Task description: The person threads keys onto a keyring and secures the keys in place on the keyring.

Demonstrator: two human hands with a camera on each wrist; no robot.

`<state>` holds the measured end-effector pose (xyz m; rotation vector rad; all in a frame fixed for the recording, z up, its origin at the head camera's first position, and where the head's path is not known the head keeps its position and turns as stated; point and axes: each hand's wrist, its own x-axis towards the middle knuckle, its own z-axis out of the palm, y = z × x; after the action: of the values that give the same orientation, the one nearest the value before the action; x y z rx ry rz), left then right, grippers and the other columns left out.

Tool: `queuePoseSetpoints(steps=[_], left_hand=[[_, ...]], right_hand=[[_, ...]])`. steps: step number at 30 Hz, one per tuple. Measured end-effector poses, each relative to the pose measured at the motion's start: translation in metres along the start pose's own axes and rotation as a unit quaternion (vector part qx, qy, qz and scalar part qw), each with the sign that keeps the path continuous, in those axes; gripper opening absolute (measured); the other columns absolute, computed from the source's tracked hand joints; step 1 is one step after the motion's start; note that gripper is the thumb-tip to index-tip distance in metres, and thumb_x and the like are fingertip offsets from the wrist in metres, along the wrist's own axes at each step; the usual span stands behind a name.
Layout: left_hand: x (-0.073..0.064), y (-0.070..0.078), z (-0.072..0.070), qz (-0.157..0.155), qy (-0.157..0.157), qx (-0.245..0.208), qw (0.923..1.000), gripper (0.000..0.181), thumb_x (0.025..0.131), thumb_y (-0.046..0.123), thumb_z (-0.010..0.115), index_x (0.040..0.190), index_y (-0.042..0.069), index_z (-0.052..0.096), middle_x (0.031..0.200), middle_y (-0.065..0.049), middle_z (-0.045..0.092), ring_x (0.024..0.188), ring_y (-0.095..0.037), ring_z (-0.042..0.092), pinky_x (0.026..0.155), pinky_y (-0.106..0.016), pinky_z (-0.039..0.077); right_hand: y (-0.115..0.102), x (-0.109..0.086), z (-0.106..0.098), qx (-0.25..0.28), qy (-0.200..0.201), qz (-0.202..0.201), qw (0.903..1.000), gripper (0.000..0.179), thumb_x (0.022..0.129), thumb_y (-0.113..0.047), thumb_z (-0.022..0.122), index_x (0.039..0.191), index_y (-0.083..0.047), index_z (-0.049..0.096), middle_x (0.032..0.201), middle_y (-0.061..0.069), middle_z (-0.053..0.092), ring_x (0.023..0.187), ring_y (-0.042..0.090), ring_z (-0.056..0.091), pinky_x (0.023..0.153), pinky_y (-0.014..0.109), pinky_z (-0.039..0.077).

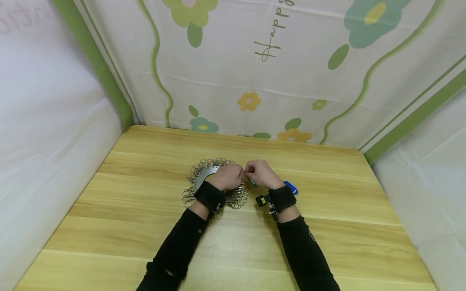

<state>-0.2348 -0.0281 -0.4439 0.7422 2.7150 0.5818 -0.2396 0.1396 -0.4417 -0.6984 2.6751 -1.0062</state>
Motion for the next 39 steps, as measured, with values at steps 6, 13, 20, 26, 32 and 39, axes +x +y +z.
queuePoseSetpoints(steps=[6,13,20,26,32,39], left_hand=[[0.001,0.001,0.001,-0.005,0.002,-0.018,0.9998,0.033,0.098,0.016,0.045,0.065,0.015,0.043,0.053,0.003,0.030,0.043,-0.011,0.028,0.048,-0.025,0.027],[0.002,0.004,0.001,-0.002,0.000,-0.025,0.9997,0.039,0.096,0.017,0.050,0.058,0.015,0.038,0.049,0.004,0.024,0.040,-0.010,0.023,0.047,-0.024,0.024],[0.002,0.006,0.000,0.009,-0.006,-0.027,0.9996,0.022,0.095,0.014,0.051,0.073,0.012,0.047,0.061,0.001,0.037,0.049,-0.012,0.036,0.054,-0.026,0.030],[0.001,0.005,0.002,0.033,-0.005,-0.030,0.9990,0.011,0.097,0.012,0.048,0.088,0.011,0.055,0.073,-0.002,0.052,0.060,-0.014,0.047,0.062,-0.028,0.038],[-0.002,0.000,0.003,0.029,-0.008,-0.035,0.9989,0.010,0.098,0.012,0.047,0.092,0.012,0.056,0.078,-0.001,0.054,0.064,-0.015,0.049,0.065,-0.028,0.040],[-0.005,-0.004,-0.005,0.019,-0.026,-0.039,0.9987,0.020,0.096,0.007,0.048,0.077,0.011,0.052,0.067,0.000,0.046,0.058,-0.013,0.038,0.062,-0.028,0.033]], right_hand=[[0.001,-0.001,-0.002,0.009,-0.006,0.015,0.9998,0.007,0.093,-0.008,0.061,0.089,-0.008,0.066,0.080,0.011,0.066,0.054,0.016,0.055,0.054,0.030,0.046],[0.001,-0.002,-0.004,0.018,0.004,0.039,0.9991,0.007,0.094,-0.011,0.060,0.090,-0.008,0.064,0.077,0.008,0.064,0.054,0.017,0.055,0.052,0.030,0.045],[0.005,-0.004,-0.006,0.023,0.003,0.042,0.9989,0.007,0.093,-0.011,0.060,0.090,-0.008,0.065,0.080,0.007,0.064,0.059,0.015,0.057,0.055,0.030,0.047],[0.010,-0.007,-0.012,0.013,-0.031,0.034,0.9988,0.007,0.092,-0.008,0.060,0.092,-0.008,0.066,0.082,0.004,0.064,0.068,0.015,0.059,0.061,0.030,0.048],[0.016,-0.007,-0.016,0.012,-0.056,0.054,0.9969,0.007,0.091,-0.007,0.062,0.095,-0.006,0.068,0.086,0.006,0.066,0.071,0.015,0.058,0.065,0.029,0.047],[0.019,-0.006,-0.019,-0.029,-0.081,0.047,0.9952,0.007,0.088,-0.003,0.064,0.090,-0.006,0.070,0.086,0.004,0.066,0.072,0.015,0.055,0.065,0.029,0.045]])
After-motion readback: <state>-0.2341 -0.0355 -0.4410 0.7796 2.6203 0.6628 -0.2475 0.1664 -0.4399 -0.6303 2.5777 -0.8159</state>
